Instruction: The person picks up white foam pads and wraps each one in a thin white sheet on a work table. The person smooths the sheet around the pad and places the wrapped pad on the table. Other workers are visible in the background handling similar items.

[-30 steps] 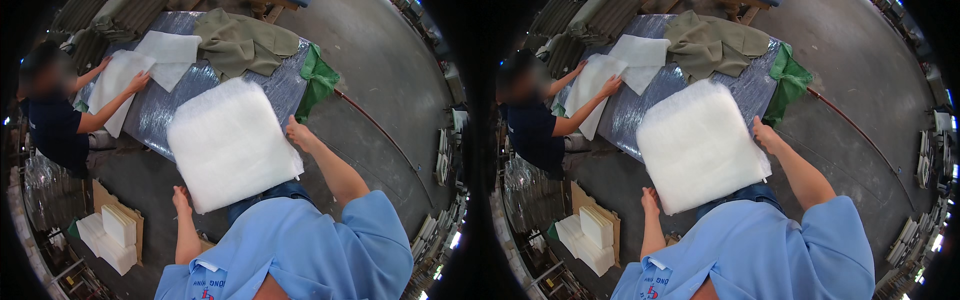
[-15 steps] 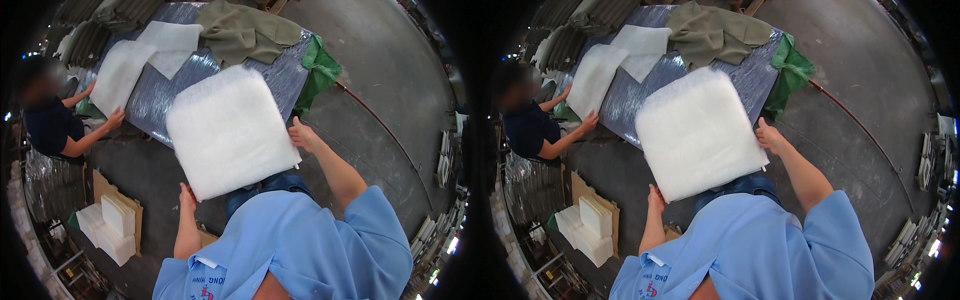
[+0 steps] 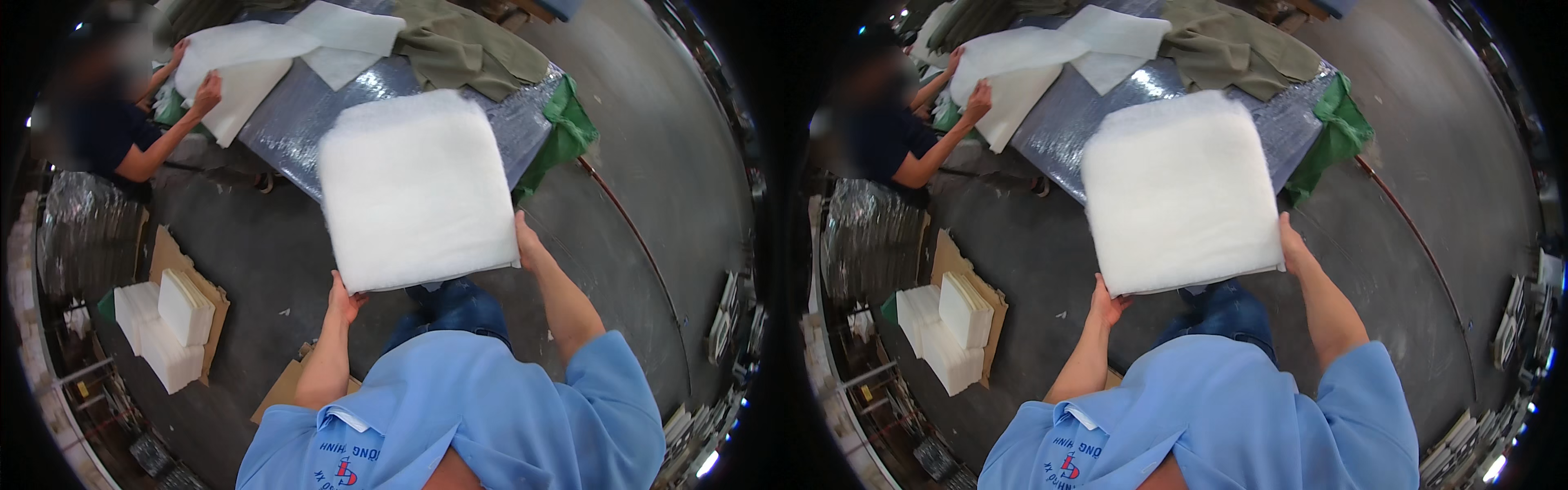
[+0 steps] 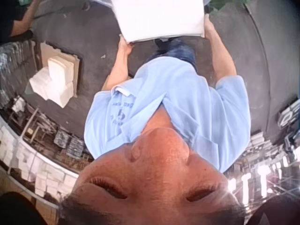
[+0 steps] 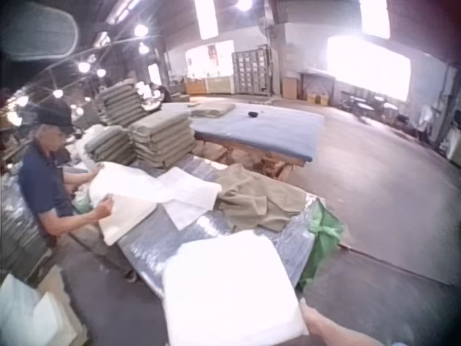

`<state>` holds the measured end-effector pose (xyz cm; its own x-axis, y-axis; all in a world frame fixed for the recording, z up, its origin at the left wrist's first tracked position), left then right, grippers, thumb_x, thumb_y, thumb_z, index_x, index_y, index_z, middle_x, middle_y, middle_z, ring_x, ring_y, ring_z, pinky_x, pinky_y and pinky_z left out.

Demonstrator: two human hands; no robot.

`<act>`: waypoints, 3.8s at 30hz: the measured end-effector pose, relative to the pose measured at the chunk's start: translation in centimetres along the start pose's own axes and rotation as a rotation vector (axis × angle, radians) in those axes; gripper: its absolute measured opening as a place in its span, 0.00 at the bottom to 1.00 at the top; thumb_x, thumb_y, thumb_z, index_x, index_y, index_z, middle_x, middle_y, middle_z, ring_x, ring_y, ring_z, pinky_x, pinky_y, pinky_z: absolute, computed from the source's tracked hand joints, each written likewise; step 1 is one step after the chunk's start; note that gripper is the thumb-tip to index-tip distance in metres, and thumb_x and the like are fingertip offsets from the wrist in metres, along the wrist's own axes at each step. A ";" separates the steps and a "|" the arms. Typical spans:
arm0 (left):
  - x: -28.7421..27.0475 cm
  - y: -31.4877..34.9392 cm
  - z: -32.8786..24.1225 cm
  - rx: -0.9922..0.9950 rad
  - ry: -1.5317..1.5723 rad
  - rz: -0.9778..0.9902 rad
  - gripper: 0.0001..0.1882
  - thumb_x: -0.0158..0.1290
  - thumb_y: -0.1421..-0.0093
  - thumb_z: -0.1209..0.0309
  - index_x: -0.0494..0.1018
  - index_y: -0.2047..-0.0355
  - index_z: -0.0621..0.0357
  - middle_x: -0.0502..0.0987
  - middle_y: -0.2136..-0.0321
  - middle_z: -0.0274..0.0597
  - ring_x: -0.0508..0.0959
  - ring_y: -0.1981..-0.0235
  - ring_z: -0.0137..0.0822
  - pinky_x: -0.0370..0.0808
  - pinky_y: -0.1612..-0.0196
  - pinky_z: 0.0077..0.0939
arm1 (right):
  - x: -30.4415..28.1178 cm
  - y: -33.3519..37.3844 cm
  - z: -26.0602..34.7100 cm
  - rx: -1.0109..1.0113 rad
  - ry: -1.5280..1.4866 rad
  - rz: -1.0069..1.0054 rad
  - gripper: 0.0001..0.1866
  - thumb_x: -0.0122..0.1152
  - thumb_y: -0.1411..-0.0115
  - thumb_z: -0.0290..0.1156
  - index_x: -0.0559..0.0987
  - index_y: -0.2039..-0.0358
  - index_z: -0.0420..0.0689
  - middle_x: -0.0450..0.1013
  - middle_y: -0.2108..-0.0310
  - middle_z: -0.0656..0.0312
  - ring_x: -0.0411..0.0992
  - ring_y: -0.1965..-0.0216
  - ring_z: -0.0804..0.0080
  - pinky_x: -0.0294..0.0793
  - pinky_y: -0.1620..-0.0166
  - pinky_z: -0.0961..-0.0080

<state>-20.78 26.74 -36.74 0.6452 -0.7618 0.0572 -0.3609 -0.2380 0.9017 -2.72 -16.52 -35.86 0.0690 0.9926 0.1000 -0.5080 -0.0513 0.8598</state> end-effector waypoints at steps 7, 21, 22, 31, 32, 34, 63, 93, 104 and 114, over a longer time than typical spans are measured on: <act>-4.2 1.0 -3.8 0.369 -0.266 -0.173 0.45 0.35 0.25 0.37 0.63 0.31 0.69 0.69 0.33 0.56 0.69 0.33 0.47 0.62 0.31 0.39 | -4.1 1.5 -1.1 -0.157 0.258 -0.318 0.44 0.34 0.26 0.68 0.82 0.48 0.38 0.78 0.47 0.55 0.74 0.47 0.63 0.69 0.42 0.62; 4.7 0.1 -13.4 0.824 -0.690 -0.168 0.39 0.32 0.23 0.44 0.57 0.27 0.67 0.62 0.29 0.59 0.59 0.26 0.52 0.55 0.25 0.38 | -2.9 0.6 5.4 -0.371 0.423 -0.371 0.44 0.37 0.26 0.67 0.82 0.51 0.32 0.80 0.50 0.47 0.75 0.47 0.60 0.70 0.43 0.62; 3.8 0.1 -14.6 0.957 -0.742 -0.273 0.38 0.32 0.23 0.46 0.56 0.27 0.67 0.62 0.29 0.59 0.60 0.26 0.52 0.55 0.25 0.38 | 1.9 -0.6 4.9 -0.331 0.466 -0.382 0.46 0.37 0.27 0.67 0.78 0.43 0.31 0.76 0.43 0.40 0.73 0.39 0.56 0.68 0.37 0.61; 8.9 -3.5 -21.7 0.741 -1.026 -0.351 0.38 0.33 0.24 0.45 0.61 0.29 0.64 0.67 0.32 0.59 0.65 0.30 0.57 0.60 0.27 0.42 | 0.3 -3.3 12.5 -0.411 0.361 -0.309 0.39 0.46 0.26 0.62 0.79 0.45 0.33 0.77 0.56 0.58 0.71 0.56 0.74 0.70 0.47 0.74; 10.4 -3.8 -23.1 0.831 -0.982 -0.346 0.38 0.34 0.24 0.45 0.62 0.29 0.64 0.67 0.32 0.60 0.65 0.30 0.57 0.61 0.28 0.42 | 1.0 -4.5 14.1 -0.434 0.366 -0.308 0.39 0.45 0.25 0.62 0.80 0.46 0.33 0.77 0.55 0.56 0.72 0.55 0.71 0.70 0.46 0.72; 13.0 -5.0 -25.5 0.900 -0.931 -0.364 0.37 0.34 0.24 0.45 0.63 0.30 0.65 0.68 0.33 0.61 0.66 0.31 0.57 0.61 0.28 0.43 | 2.9 -7.0 17.1 -0.486 0.376 -0.293 0.38 0.43 0.25 0.62 0.82 0.48 0.35 0.79 0.54 0.54 0.74 0.53 0.66 0.71 0.45 0.69; 15.1 1.0 -34.2 0.817 -0.632 -0.457 0.42 0.34 0.25 0.42 0.78 0.48 0.77 0.78 0.47 0.73 0.76 0.42 0.66 0.70 0.40 0.49 | 4.1 4.3 21.0 -0.792 0.149 -0.065 0.34 0.51 0.26 0.57 0.75 0.39 0.37 0.78 0.48 0.55 0.75 0.49 0.68 0.72 0.44 0.69; 12.9 7.2 -18.0 0.497 0.149 0.044 0.54 0.38 0.34 0.25 0.52 0.23 0.54 0.61 0.28 0.39 0.60 0.31 0.43 0.55 0.30 0.35 | 11.2 17.0 10.9 -1.380 0.275 0.007 0.44 0.63 0.32 0.48 0.55 0.29 0.32 0.67 0.36 0.48 0.66 0.36 0.59 0.61 0.32 0.65; 20.7 9.2 -13.1 0.615 0.513 0.479 0.44 0.35 0.28 0.31 0.50 0.22 0.42 0.59 0.27 0.40 0.55 0.25 0.39 0.52 0.24 0.40 | 12.8 20.8 14.0 -1.485 1.031 0.716 0.47 0.79 0.46 0.44 0.65 0.33 0.37 0.64 0.36 0.43 0.66 0.36 0.44 0.69 0.35 0.54; 21.3 15.1 -9.6 0.684 0.761 0.543 0.43 0.35 0.28 0.32 0.48 0.22 0.42 0.58 0.26 0.40 0.55 0.25 0.40 0.53 0.24 0.41 | 18.9 13.5 21.6 -0.817 1.030 1.180 0.32 0.55 0.27 0.37 0.61 0.25 0.46 0.60 0.27 0.53 0.59 0.27 0.59 0.61 0.29 0.64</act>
<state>-5.98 12.69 -17.82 0.4486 -0.3595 0.8183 -0.8536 -0.4438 0.2730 10.29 -0.82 -11.58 -0.9728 0.1472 -0.1789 -0.1651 -0.9822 0.0897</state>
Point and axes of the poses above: each hand's wrist, its own y-axis away from the middle knuckle, its own x-axis out of the palm, z = x × y, the point moved 7 cm from there along -y, towards the middle knuckle
